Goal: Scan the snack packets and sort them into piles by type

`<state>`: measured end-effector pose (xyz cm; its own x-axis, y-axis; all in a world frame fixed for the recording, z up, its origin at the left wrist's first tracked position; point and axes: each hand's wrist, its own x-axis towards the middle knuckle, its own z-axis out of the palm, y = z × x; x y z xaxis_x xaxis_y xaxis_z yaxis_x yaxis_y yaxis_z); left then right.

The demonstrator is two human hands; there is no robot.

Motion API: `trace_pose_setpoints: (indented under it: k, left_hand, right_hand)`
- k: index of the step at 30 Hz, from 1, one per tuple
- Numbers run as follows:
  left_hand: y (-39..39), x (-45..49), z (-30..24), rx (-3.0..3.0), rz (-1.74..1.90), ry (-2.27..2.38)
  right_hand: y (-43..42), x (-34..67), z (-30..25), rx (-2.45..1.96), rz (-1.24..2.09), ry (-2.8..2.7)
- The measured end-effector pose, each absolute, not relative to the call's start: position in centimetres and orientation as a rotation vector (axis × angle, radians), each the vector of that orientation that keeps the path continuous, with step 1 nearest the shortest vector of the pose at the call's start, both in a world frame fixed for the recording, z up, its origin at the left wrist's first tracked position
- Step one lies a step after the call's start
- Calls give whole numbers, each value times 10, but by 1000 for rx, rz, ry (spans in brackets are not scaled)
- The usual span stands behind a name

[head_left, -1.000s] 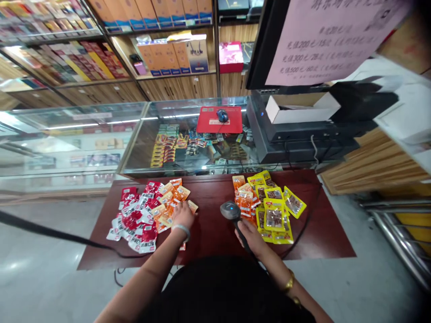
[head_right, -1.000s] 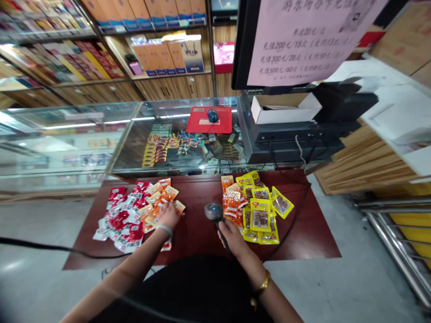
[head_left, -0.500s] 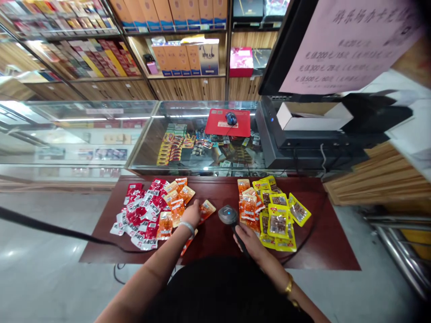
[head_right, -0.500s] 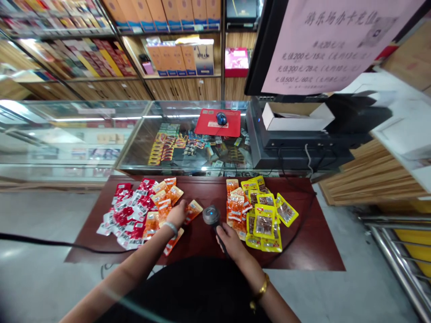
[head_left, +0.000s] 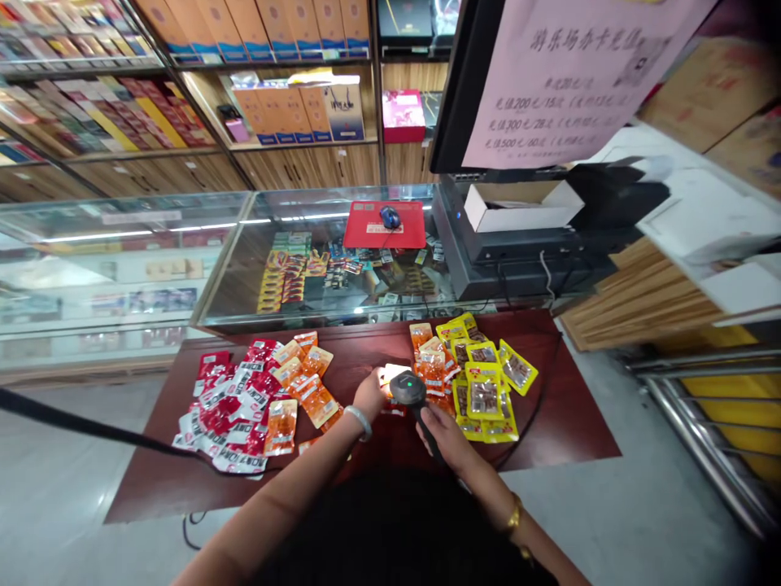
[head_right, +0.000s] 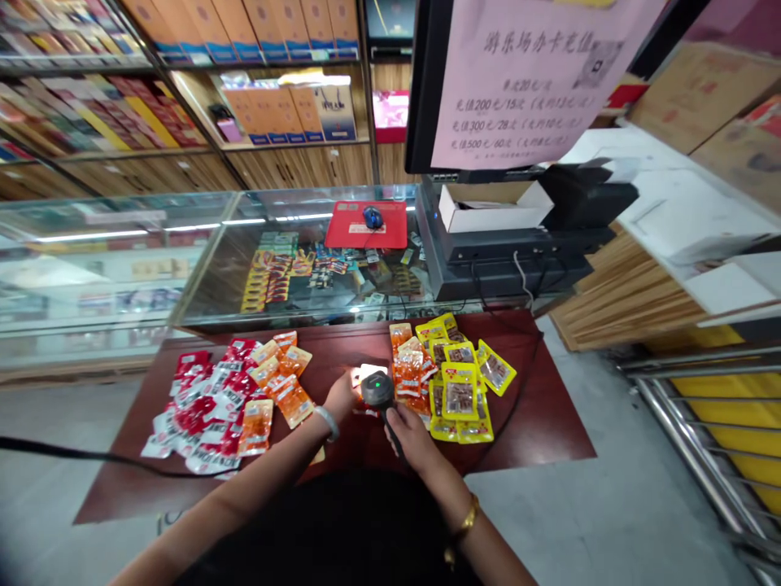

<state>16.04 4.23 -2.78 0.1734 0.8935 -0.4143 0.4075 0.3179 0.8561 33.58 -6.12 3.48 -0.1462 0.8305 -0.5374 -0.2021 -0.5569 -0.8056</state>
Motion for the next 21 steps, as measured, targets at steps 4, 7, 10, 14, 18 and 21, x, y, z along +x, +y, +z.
trace_pose_setpoints:
  k: [4,7,10,14,18,21]
  left_hand:
    - [37,182,-30,1074,613,1341]
    - [40,192,-32,1039,624,1209]
    - [45,172,-29,1150,568,1294]
    - [27,103,-8,1521,148,1638]
    - [-10,44,9,1713,-170,2081]
    - [-20,27,7,1600,-295,2300]
  right_hand:
    - [-67,340,33,-1414,1781,-719]
    - [-67,343,35,-1434,1785,-678]
    - [-64,342,37,-1437,1804,-664]
    - [-61,337,36,-1453,1852,-675]
    - [-61,329,29,-1466,1895,-709]
    - [-61,323,25,-1460,1926,-749]
